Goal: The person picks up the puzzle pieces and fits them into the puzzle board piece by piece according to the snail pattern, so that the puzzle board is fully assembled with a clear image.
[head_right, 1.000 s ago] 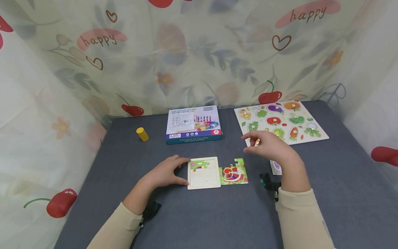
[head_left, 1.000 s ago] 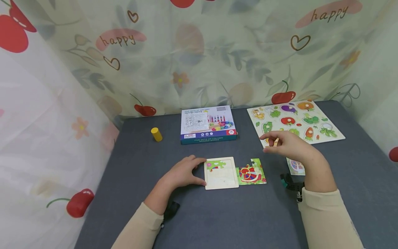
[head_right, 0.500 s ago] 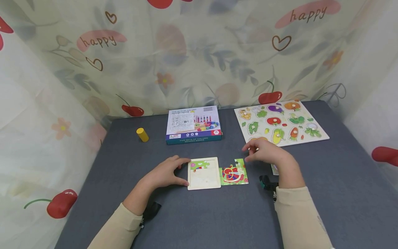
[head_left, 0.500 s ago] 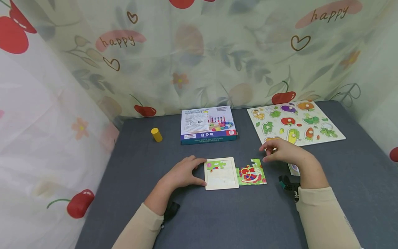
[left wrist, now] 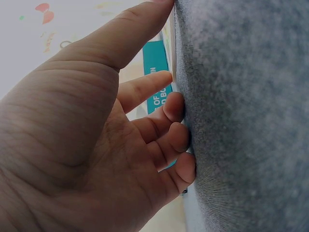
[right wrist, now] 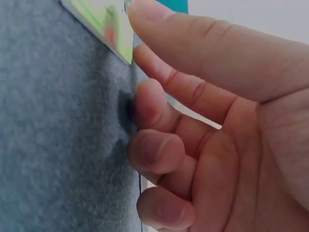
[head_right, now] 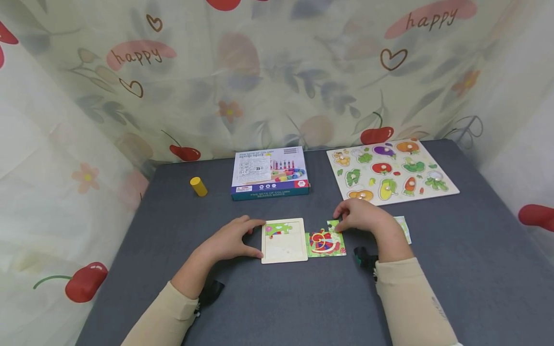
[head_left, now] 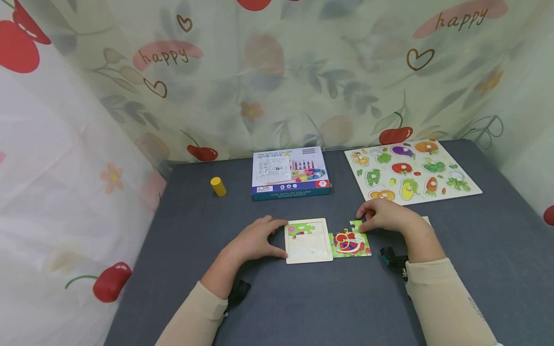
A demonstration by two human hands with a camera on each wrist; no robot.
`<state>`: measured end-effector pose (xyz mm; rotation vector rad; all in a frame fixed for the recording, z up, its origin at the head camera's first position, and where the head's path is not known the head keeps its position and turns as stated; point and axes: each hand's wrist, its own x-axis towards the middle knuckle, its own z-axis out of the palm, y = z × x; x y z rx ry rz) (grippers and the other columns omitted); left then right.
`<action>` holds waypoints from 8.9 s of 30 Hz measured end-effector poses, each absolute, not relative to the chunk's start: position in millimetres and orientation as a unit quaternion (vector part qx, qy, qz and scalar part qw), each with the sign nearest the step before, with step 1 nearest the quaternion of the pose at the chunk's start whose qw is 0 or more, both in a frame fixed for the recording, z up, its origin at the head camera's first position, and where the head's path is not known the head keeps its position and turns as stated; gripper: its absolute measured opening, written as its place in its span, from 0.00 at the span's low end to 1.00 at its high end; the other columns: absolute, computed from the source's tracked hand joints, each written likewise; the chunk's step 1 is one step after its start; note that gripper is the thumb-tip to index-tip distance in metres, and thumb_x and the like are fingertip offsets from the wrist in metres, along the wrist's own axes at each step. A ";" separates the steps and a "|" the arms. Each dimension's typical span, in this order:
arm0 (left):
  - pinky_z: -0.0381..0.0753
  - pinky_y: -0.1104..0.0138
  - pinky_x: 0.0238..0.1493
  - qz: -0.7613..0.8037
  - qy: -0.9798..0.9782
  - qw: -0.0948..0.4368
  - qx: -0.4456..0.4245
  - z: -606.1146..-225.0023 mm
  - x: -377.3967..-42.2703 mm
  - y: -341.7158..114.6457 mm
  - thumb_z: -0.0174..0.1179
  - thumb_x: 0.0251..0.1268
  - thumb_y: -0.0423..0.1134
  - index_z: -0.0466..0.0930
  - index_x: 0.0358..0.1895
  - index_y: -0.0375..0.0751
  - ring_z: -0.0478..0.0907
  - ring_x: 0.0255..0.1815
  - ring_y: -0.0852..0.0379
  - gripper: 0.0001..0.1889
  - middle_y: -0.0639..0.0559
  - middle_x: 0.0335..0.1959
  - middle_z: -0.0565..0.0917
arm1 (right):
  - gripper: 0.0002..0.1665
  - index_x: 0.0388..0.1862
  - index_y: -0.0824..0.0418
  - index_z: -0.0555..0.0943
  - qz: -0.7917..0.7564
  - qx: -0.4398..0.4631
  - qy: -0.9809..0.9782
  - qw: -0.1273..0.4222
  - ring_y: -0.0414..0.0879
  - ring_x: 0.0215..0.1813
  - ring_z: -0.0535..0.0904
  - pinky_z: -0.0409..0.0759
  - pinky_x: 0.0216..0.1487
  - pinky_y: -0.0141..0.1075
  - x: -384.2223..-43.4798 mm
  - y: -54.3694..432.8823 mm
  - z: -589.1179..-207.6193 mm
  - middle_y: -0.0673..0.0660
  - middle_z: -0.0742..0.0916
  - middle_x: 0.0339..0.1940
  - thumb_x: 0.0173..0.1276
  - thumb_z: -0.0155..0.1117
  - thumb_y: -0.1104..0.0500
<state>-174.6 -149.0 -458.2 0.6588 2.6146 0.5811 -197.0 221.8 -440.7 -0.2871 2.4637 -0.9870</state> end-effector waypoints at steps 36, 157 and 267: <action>0.73 0.60 0.44 0.205 0.930 0.191 0.237 -457.4 -174.5 -149.7 0.77 0.52 0.63 0.71 0.75 0.53 0.70 0.44 0.56 0.46 0.56 0.43 0.73 | 0.15 0.36 0.61 0.83 -0.216 -0.074 0.951 0.210 0.50 0.33 0.75 0.74 0.35 0.43 -189.5 192.1 -427.1 0.55 0.82 0.32 0.54 0.81 0.58; 0.74 0.60 0.47 0.202 0.933 0.189 0.230 -458.0 -173.9 -148.2 0.76 0.52 0.63 0.71 0.75 0.54 0.71 0.48 0.56 0.46 0.56 0.45 0.74 | 0.18 0.55 0.58 0.88 -0.418 -0.202 0.886 -0.012 0.46 0.19 0.66 0.64 0.22 0.36 -138.5 151.7 -351.2 0.48 0.86 0.35 0.66 0.75 0.61; 0.73 0.60 0.46 0.177 0.936 0.191 0.237 -458.8 -173.7 -147.9 0.72 0.54 0.67 0.67 0.78 0.56 0.69 0.48 0.56 0.47 0.54 0.48 0.73 | 0.21 0.55 0.55 0.89 -0.231 -0.196 0.949 0.082 0.43 0.32 0.75 0.74 0.32 0.39 -166.3 135.5 -403.3 0.46 0.80 0.30 0.63 0.79 0.53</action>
